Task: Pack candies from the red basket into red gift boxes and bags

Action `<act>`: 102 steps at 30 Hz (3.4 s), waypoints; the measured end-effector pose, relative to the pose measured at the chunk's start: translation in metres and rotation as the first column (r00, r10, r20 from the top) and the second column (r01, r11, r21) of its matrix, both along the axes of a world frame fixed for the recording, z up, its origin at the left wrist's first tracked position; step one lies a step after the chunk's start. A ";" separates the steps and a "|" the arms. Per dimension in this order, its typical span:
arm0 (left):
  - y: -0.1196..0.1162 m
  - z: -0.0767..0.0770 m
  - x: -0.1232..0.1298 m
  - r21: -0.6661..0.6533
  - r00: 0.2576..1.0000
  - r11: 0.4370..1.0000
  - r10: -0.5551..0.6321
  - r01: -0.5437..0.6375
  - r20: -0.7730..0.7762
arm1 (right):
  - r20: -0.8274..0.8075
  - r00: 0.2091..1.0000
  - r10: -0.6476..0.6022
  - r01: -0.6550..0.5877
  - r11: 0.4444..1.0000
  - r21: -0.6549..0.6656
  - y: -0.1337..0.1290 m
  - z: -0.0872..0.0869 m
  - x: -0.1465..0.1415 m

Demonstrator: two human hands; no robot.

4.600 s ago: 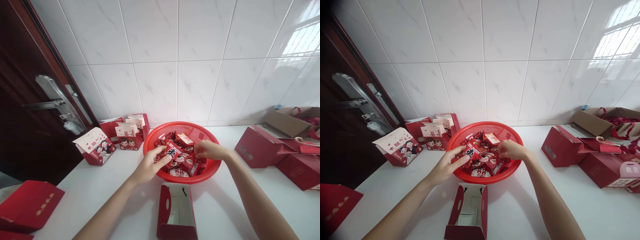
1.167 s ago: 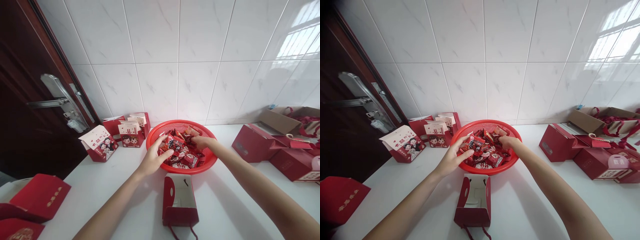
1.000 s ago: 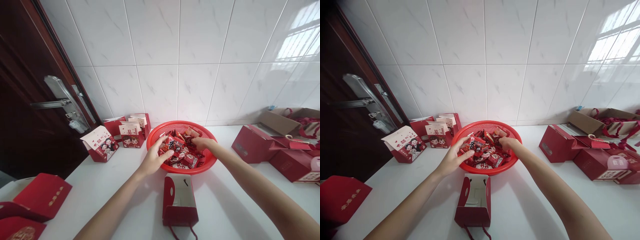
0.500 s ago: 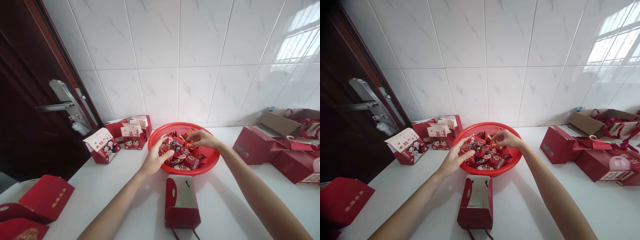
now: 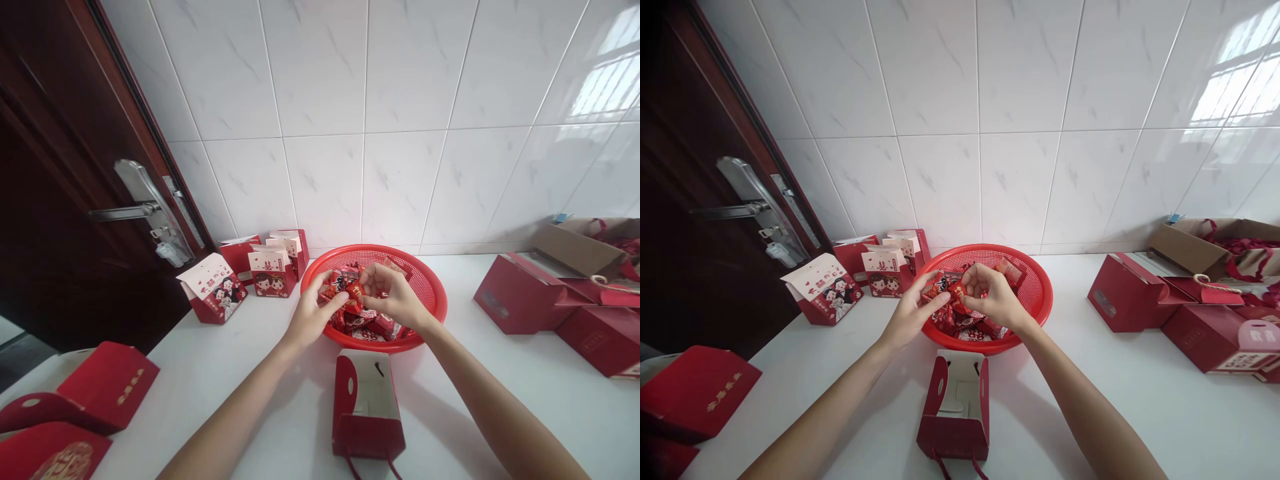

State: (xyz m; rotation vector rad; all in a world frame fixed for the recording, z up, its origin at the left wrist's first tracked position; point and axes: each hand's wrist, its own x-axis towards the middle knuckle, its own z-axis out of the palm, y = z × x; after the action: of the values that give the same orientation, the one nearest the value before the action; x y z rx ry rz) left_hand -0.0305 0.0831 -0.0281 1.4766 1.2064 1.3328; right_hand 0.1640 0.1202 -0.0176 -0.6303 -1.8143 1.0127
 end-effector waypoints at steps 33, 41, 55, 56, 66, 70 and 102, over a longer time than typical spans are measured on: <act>0.004 0.000 0.001 0.034 0.994 0.995 0.088 -0.090 0.060 | 0.305 0.943 -0.132 0.129 0.991 0.031 0.005 -0.008 0.003; 0.004 0.001 0.001 0.009 0.993 0.996 0.091 -0.092 0.074 | 0.733 0.643 0.223 -0.225 0.969 -0.098 0.001 -0.007 0.002; 0.004 -0.002 -0.002 0.030 0.997 0.997 0.069 -0.070 0.038 | 0.971 0.198 -0.132 0.247 0.966 0.081 -0.009 0.007 -0.004; 0.004 -0.002 -0.002 0.032 0.997 0.997 0.067 -0.068 0.032 | 0.969 0.184 -0.163 0.276 0.955 0.108 -0.007 0.006 -0.003; 0.005 -0.003 -0.005 0.035 0.998 0.998 0.058 -0.058 0.004 | 0.959 0.086 -0.269 0.466 0.862 0.201 0.015 0.008 0.025; 0.004 -0.003 -0.004 0.022 0.997 0.997 0.072 -0.072 -0.002 | 0.938 0.154 -0.310 0.399 0.888 0.228 0.014 0.010 0.025; 0.007 -0.002 -0.005 -0.008 0.992 0.999 0.052 -0.051 0.118 | 0.400 0.870 0.289 -0.124 0.913 -0.389 0.020 0.012 0.012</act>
State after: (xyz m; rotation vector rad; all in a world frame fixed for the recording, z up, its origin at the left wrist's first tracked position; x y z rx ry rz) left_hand -0.0350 0.0897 -0.0306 1.3513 1.1771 1.4307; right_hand 0.1762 0.1403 -0.0053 -0.9657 -2.1580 1.4546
